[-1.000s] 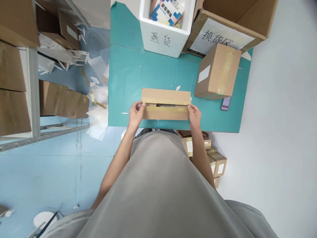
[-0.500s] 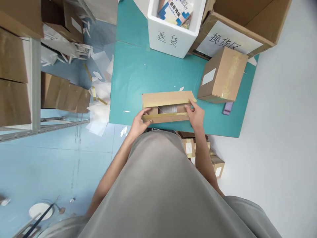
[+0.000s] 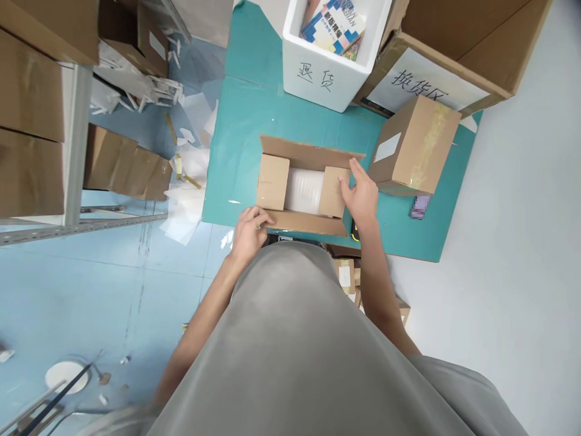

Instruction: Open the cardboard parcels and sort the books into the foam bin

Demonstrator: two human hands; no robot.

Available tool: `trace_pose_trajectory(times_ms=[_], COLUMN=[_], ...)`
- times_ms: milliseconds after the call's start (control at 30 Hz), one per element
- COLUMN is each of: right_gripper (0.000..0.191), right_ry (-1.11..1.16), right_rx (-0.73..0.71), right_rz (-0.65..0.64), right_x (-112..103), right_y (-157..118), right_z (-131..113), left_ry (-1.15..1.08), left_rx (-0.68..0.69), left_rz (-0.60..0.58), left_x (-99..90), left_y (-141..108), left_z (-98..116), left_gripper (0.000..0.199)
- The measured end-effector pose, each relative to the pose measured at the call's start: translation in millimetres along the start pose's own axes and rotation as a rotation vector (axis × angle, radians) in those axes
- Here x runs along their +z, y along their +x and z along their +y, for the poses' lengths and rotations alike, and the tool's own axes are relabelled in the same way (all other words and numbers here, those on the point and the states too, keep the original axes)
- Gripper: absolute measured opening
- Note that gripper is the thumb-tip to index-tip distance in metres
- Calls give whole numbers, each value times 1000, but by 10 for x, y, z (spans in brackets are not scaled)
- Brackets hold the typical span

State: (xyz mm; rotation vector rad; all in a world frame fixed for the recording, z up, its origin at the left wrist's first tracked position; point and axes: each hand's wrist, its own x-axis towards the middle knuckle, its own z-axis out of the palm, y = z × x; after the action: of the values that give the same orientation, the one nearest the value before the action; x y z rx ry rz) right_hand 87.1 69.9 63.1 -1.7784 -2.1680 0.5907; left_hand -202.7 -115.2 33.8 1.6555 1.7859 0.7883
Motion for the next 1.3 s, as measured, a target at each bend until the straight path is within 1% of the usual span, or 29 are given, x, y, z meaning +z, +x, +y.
trace_pose_trajectory(times_ms=[100, 133, 200, 267, 300, 367, 467, 533, 633, 700, 733, 800, 867, 967, 1033, 1133, 1200, 1233, 1300], right_gripper=[64, 68, 83, 98, 101, 99, 90, 86, 71, 58, 54, 52, 54, 58, 61, 63, 62, 62, 62], right_ry=[84, 82, 38, -29, -61, -109, -141, -142, -128, -109, -96, -65, -45, -44, -49, -60, -69, -71, -65], right_rx=[-71, -76, -68, -57, -54, -50, -62, -116, -196, -175, -143, -63, 32, 152, 192, 219, 231, 232, 220], right_rz=[-25, -46, -87, -107, -109, -110, -133, -153, -133, -72, -33, 42, 98, 111, 88, 69, 76, 80, 82], right_x=[190, 282, 476, 638, 695, 756, 729, 656, 483, 340, 268, 142, 65, 61, 111, 189, 213, 215, 209], right_y=[226, 286, 355, 344, 311, 207, 31, -66, -192, -292, -351, -487, -632, -825, -917, -993, -1006, -1004, -992], right_z=[48, 53, 35, -23, -61, -142, -231, -257, -244, -191, -147, -26, 128, 349, 445, 485, 460, 440, 399], left_ry=[111, 160, 265, 321, 314, 232, 74, 59, 200, 291, 312, 315, 313, 328, 321, 297, 302, 310, 329], left_rx=[1, 1, 13, 53, 78, 113, 133, 139, 103, 66, 56, 68, 93, 80, 25, -59, -81, -81, -64], left_rz=[-105, -141, -210, -278, -305, -328, -322, -347, -444, -472, -463, -419, -345, -207, -157, -171, -187, -195, -233], left_x=[54, 76, 110, 127, 133, 153, 252, 367, 540, 596, 595, 533, 404, 165, 37, -64, -79, -73, -29], left_y=[-110, -141, -186, -196, -182, -107, 123, 320, 562, 623, 615, 540, 424, 283, 240, 228, 247, 268, 345], left_z=[-46, -45, -13, 55, 103, 217, 393, 473, 516, 520, 523, 537, 543, 458, 307, 29, -82, -93, -14], left_gripper=[44, 45, 40, 28, 23, 29, 36, 39, 43, 44, 44, 44, 46, 51, 54, 53, 51, 51, 52])
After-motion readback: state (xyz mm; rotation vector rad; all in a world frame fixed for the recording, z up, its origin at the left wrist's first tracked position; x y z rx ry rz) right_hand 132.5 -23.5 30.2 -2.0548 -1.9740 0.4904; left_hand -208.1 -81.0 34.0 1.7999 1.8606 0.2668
